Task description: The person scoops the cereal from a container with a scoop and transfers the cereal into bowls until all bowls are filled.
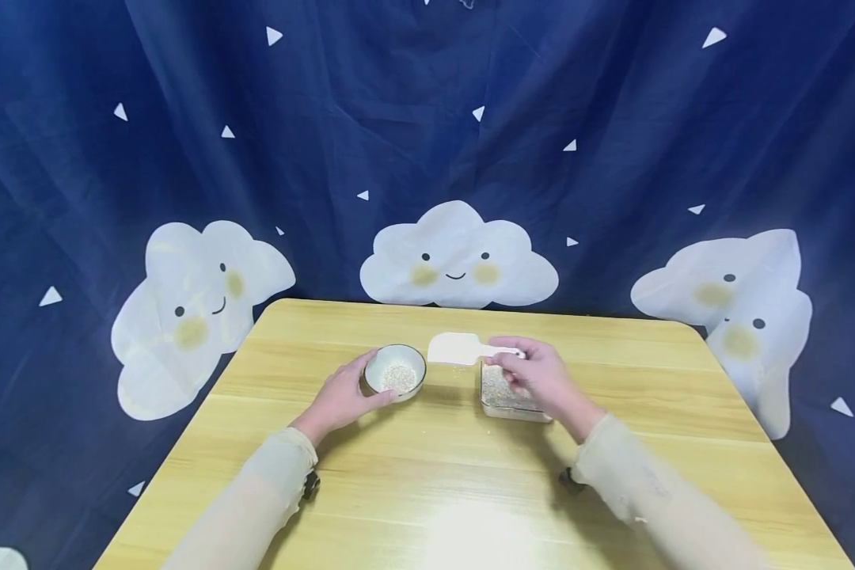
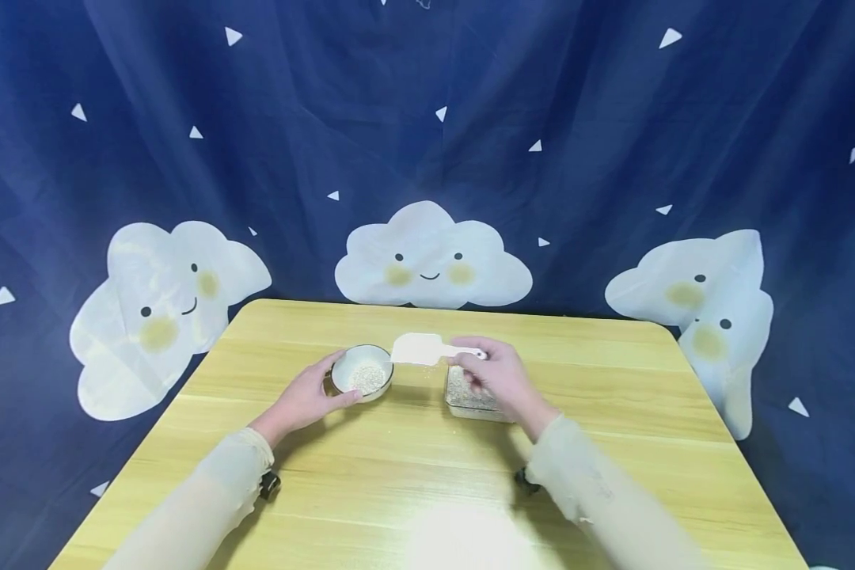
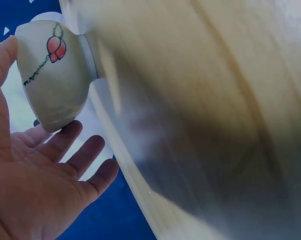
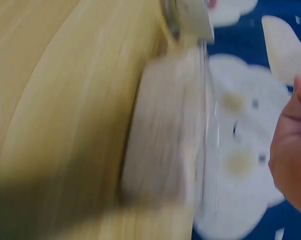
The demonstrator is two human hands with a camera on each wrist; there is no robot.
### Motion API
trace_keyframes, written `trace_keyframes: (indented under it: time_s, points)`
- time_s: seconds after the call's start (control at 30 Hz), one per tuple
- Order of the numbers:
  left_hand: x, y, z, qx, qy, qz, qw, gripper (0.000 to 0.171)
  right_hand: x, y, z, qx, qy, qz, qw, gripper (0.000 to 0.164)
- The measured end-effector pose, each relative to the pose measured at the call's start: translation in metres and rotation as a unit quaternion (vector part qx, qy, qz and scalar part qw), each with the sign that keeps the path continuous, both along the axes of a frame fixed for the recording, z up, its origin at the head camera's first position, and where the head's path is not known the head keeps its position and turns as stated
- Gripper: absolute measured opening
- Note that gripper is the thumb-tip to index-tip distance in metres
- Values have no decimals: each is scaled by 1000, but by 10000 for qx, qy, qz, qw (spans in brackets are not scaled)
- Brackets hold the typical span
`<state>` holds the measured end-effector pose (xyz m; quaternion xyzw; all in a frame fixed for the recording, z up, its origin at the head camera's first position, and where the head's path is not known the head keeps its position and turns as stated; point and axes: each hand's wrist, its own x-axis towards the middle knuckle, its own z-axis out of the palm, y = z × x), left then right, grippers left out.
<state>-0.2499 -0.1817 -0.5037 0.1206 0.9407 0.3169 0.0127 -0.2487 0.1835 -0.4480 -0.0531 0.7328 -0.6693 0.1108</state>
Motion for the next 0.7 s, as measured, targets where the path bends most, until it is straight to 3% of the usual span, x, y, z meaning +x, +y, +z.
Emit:
trace_keyframes:
  time_s: [0.2, 0.4, 0.53, 0.7]
  points:
    - [1, 1, 3, -19, 146, -17, 9999, 100, 7, 86, -10, -392, -1, 141, 9991, 30]
    - [4, 25, 18, 248, 1139, -182, 9930, 85, 16, 138, -8, -184, -99, -62, 9998, 20]
    - [14, 59, 25, 267, 1517, -877, 9842, 78, 20, 146, -4, 388, -32, -132, 9992, 27]
    - [24, 98, 27, 321, 1137, -1581, 9803, 74, 22, 144, -1, 843, 48, -180, 9963, 43]
